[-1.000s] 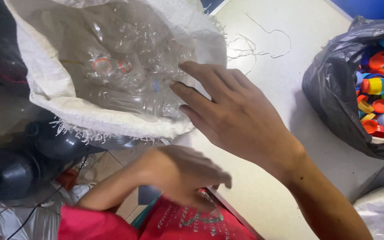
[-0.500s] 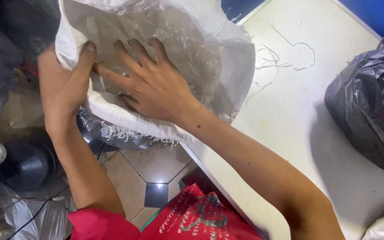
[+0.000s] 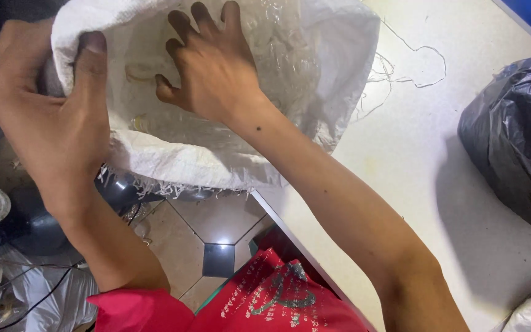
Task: Remove caps from plastic bottles and crush them for recycling.
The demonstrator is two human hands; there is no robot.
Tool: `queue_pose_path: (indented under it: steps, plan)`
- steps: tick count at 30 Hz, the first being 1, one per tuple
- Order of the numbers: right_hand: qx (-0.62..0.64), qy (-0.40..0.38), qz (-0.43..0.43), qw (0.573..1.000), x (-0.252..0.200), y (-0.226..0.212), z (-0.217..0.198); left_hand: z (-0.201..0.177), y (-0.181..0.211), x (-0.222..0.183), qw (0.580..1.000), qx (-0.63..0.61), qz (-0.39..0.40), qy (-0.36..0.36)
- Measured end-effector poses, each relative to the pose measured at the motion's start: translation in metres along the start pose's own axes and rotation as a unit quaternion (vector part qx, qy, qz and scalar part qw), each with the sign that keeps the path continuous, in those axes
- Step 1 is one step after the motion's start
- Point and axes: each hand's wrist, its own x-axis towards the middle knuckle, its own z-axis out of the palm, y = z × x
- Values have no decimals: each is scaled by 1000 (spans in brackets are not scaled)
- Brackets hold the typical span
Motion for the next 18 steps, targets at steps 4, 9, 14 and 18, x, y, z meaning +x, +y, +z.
queue_pose_path:
  steps: [4, 9, 14, 18]
  plan:
    - [39, -14, -19, 999, -17, 6, -8, -9, -5, -3, 999, -5, 51, -6]
    - [99, 10, -87, 991, -76, 28, -62, -18, 6, -33, 1000, 16, -8, -14]
    - [82, 7, -28, 996, -149, 47, -92, -20, 36, -39, 991, 131, -22, -9]
    - [176, 141, 169, 960, -190, 53, -83, -24, 26, -58, 990, 74, -120, -5]
